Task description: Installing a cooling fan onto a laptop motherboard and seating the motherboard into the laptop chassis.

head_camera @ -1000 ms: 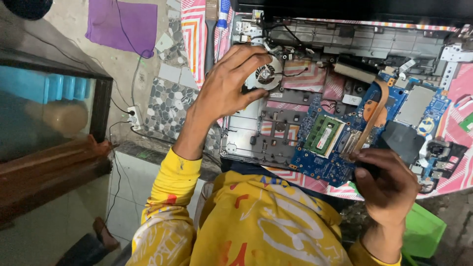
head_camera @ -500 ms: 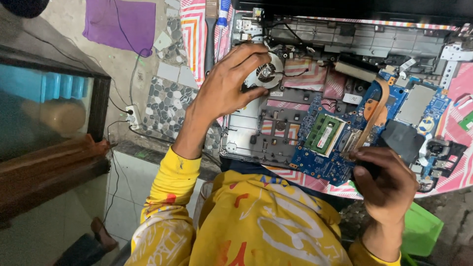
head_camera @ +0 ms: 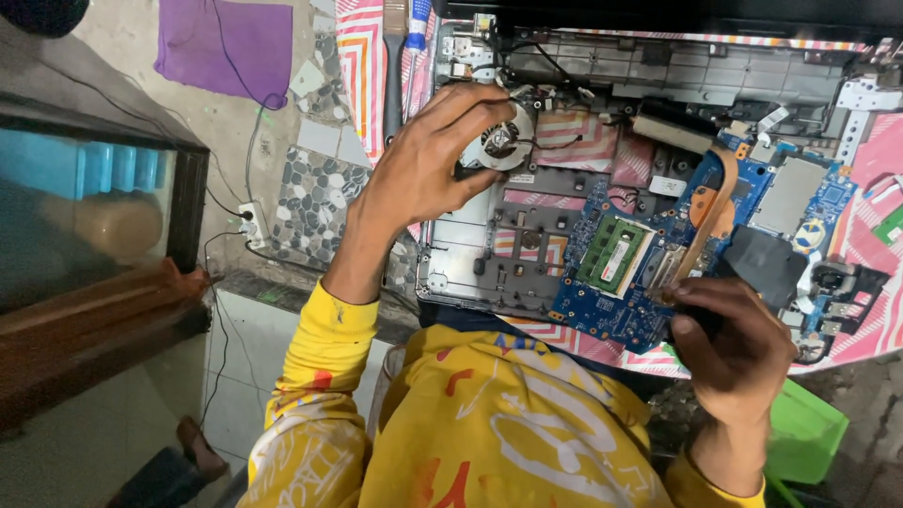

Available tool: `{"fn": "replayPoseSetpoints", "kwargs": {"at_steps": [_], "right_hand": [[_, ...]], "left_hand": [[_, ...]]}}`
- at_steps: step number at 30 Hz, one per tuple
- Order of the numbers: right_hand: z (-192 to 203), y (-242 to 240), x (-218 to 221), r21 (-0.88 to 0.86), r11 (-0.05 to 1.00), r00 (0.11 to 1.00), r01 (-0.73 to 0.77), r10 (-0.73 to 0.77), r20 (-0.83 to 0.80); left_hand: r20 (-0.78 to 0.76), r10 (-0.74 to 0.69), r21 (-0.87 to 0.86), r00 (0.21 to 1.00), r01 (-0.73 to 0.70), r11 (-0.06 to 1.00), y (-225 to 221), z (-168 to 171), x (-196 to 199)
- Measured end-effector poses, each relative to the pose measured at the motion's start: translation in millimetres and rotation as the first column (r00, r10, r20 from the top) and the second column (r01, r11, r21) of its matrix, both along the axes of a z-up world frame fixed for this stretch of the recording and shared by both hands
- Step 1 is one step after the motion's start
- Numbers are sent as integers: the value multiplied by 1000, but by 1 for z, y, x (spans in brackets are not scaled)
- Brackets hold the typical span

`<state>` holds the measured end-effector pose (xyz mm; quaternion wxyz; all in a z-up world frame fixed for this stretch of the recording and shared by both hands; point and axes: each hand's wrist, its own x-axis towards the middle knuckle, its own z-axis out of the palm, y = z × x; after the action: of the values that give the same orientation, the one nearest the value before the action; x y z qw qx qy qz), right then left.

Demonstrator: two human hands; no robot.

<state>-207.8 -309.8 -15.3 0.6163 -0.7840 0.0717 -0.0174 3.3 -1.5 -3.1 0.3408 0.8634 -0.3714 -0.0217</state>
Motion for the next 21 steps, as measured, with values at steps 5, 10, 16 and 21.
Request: {"fn": "replayPoseSetpoints", "kwargs": {"at_steps": [5,10,16,21], "right_hand": [[0,0,0,12,1000,1000,4,-4,-2],[-6,-13,-10,84,995,999,45,-45,-6],[19,-38,-9,-304,942,985,140,-103,135],[20,-59,-12,-561,794,960,235,-279,8]], "left_hand": [[103,25,67,994,-32,997,-1,-7,0],[131,59,104,990,-73,992,-5,1,-1],[83,91,128,992,-102,987,-13,23,-17],[-205,205,-114,957,-231,966,-48,22,-65]]}}
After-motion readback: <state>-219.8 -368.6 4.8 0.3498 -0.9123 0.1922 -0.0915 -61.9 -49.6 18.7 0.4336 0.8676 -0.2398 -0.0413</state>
